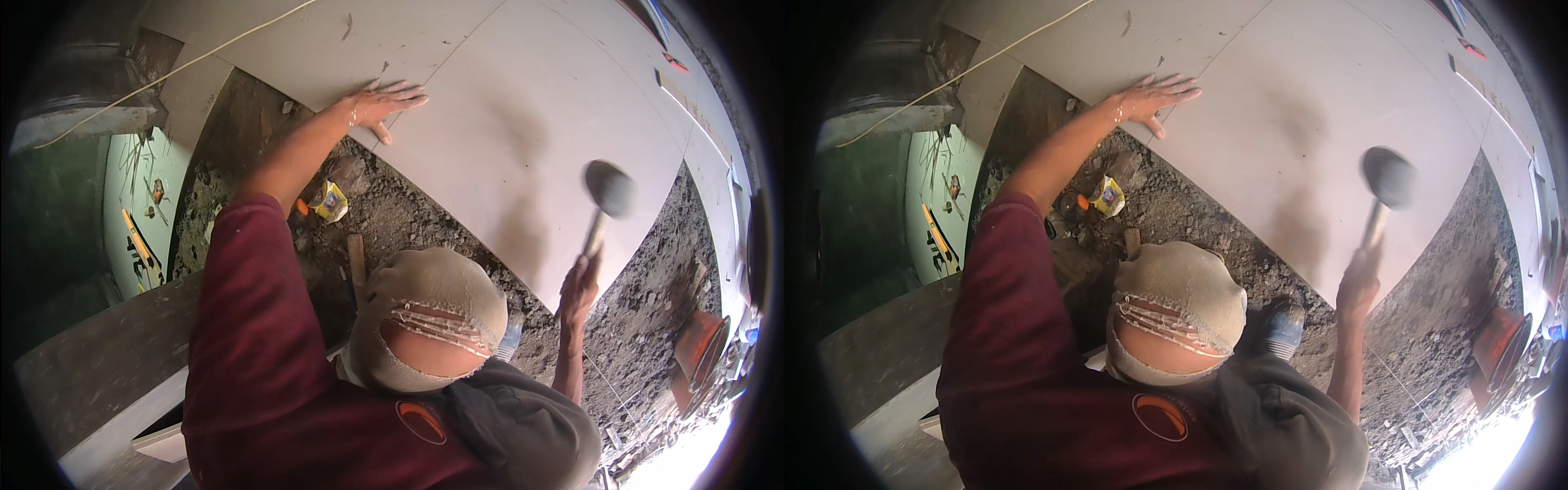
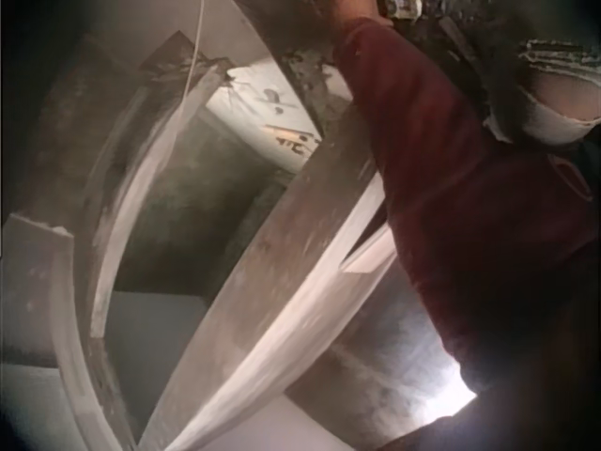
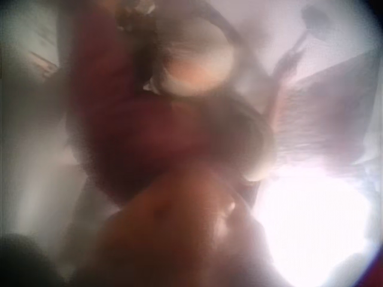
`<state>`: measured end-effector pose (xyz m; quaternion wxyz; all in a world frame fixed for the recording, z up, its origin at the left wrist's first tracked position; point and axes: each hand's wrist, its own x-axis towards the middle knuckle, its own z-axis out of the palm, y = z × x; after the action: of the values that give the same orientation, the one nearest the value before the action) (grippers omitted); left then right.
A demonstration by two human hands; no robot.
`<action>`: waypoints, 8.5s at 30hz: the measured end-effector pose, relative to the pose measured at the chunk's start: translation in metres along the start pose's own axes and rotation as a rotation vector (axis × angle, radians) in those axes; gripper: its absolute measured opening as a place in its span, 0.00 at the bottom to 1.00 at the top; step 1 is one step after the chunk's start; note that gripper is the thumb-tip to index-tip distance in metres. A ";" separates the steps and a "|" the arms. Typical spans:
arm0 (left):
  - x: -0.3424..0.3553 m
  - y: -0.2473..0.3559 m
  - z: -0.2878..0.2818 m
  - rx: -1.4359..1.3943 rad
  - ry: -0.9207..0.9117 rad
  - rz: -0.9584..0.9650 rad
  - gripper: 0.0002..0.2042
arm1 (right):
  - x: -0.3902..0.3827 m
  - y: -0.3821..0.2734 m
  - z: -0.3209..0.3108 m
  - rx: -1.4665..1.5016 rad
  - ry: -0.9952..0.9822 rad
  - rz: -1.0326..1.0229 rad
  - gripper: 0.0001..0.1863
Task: The person places large floor tiles onto a prepared subfloor, aligns them with a string line, and taps them into place with a rubber mallet. The person also wipes tile surfaces with a cloth and briefly uses a utility knife.
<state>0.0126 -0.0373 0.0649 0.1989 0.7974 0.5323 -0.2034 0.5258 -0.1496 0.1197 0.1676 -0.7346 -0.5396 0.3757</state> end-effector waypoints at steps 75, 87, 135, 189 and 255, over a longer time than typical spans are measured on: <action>0.480 0.261 -0.197 0.091 0.345 0.108 0.33 | 0.153 0.014 -0.090 0.198 0.420 -0.258 0.35; 0.484 0.262 -0.201 0.209 0.242 0.017 0.33 | 0.153 0.009 -0.098 0.235 0.448 -0.291 0.35; 0.517 0.486 -0.215 0.055 0.352 0.102 0.35 | 0.127 0.051 -0.016 -0.026 0.027 -0.067 0.36; 0.217 0.022 -0.121 0.103 0.098 -0.485 0.48 | 0.258 -0.151 0.054 0.022 0.044 -0.634 0.29; 0.188 0.340 -0.061 0.074 -0.026 0.030 0.66 | -0.127 0.125 -0.043 0.069 0.131 -0.214 0.33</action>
<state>0.4019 0.0191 0.0500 0.1791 0.8094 0.5096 -0.2304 0.6234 -0.3043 0.1135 0.2669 -0.6895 -0.5896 0.3251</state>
